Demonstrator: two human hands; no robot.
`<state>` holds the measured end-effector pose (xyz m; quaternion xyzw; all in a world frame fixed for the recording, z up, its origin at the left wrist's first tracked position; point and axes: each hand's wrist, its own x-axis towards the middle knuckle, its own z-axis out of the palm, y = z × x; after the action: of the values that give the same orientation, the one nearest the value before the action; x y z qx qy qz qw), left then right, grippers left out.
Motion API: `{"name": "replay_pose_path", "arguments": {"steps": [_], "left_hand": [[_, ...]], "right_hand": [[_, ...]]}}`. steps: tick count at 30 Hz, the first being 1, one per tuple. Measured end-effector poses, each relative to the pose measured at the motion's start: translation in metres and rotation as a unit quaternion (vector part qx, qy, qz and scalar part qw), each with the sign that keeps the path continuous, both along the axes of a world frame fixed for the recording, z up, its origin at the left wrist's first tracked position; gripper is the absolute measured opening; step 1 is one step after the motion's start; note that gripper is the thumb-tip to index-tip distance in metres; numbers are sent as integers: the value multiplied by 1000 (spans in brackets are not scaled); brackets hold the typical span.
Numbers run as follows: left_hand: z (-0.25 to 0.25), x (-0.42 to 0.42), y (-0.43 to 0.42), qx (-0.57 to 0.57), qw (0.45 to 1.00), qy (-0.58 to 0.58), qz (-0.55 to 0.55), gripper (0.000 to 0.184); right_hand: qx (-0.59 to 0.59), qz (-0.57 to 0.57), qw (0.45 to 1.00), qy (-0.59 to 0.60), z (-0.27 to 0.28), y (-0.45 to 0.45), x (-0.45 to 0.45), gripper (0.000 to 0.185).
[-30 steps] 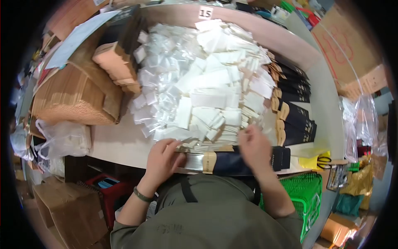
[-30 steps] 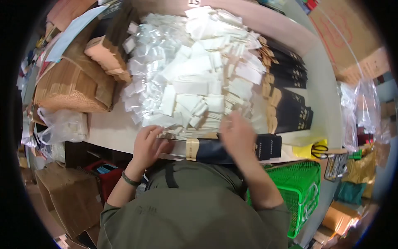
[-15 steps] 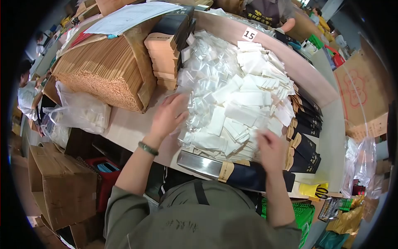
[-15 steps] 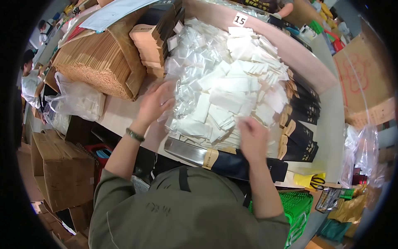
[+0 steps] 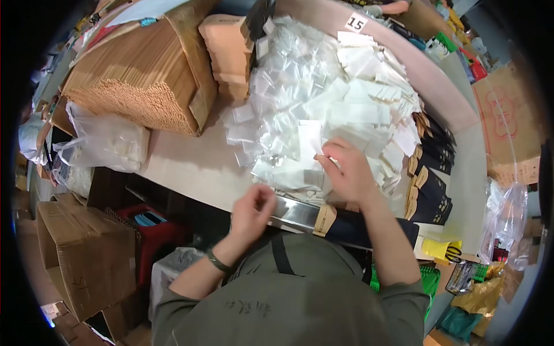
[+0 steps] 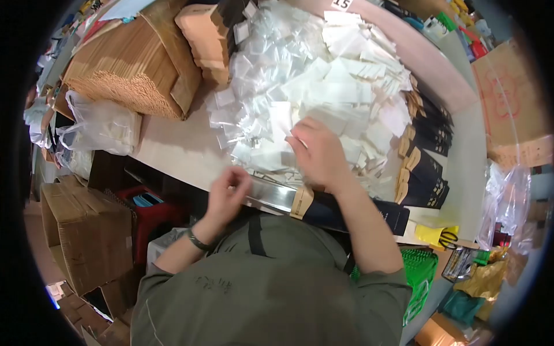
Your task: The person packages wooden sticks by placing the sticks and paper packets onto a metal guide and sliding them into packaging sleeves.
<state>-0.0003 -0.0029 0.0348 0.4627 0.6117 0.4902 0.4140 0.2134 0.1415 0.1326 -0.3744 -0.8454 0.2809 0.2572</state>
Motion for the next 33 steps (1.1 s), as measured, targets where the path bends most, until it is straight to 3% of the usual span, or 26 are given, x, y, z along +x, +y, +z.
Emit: {"name": "replay_pose_path", "arguments": {"steps": [3,6,7,8,10,12,13,14,16,18,19,23,26,31,33], "left_hand": [[-16,11,-9,150,941,300,-46,31],[-2,5,-4,24,951,303,-55,38],[6,-1,-2,42,948,309,-65,44],[18,-12,0,-5,949,296,-104,45],[8,-51,11,90,929,347,-89,44],[40,-95,33,85,940,325,-61,35],[48,-125,50,181,879,440,-18,25],[91,-136,67,253,847,466,29,20],[147,-171,95,252,797,529,146,18],[190,-204,129,257,710,624,202,22],[194,-219,150,183,727,637,179,24],[190,-254,213,-7,763,645,41,31],[197,-246,217,-16,741,670,38,30],[197,-241,191,78,733,650,182,30],[177,-244,141,194,793,543,197,27]], "right_hand": [[-168,157,973,1,18,13,7,13],[-222,279,932,-59,19,5,-7,13],[-223,304,919,-111,5,-1,-13,13],[-177,311,914,-190,-7,-9,-22,11],[-45,272,883,-380,-24,-31,-37,13],[65,291,907,-298,-33,-48,-36,12],[118,300,911,-256,-35,-52,-34,11],[108,268,928,-234,-29,-55,-32,11],[85,203,956,-192,-10,-59,-28,10],[-70,124,977,-157,-24,-62,-33,9],[-145,79,977,-138,-34,-64,-35,9],[88,66,979,-171,-61,-87,-42,25],[66,25,994,-85,-42,-87,-24,29],[79,-24,995,-51,-23,-89,17,19],[97,-32,995,-22,-29,-99,31,16]]}}
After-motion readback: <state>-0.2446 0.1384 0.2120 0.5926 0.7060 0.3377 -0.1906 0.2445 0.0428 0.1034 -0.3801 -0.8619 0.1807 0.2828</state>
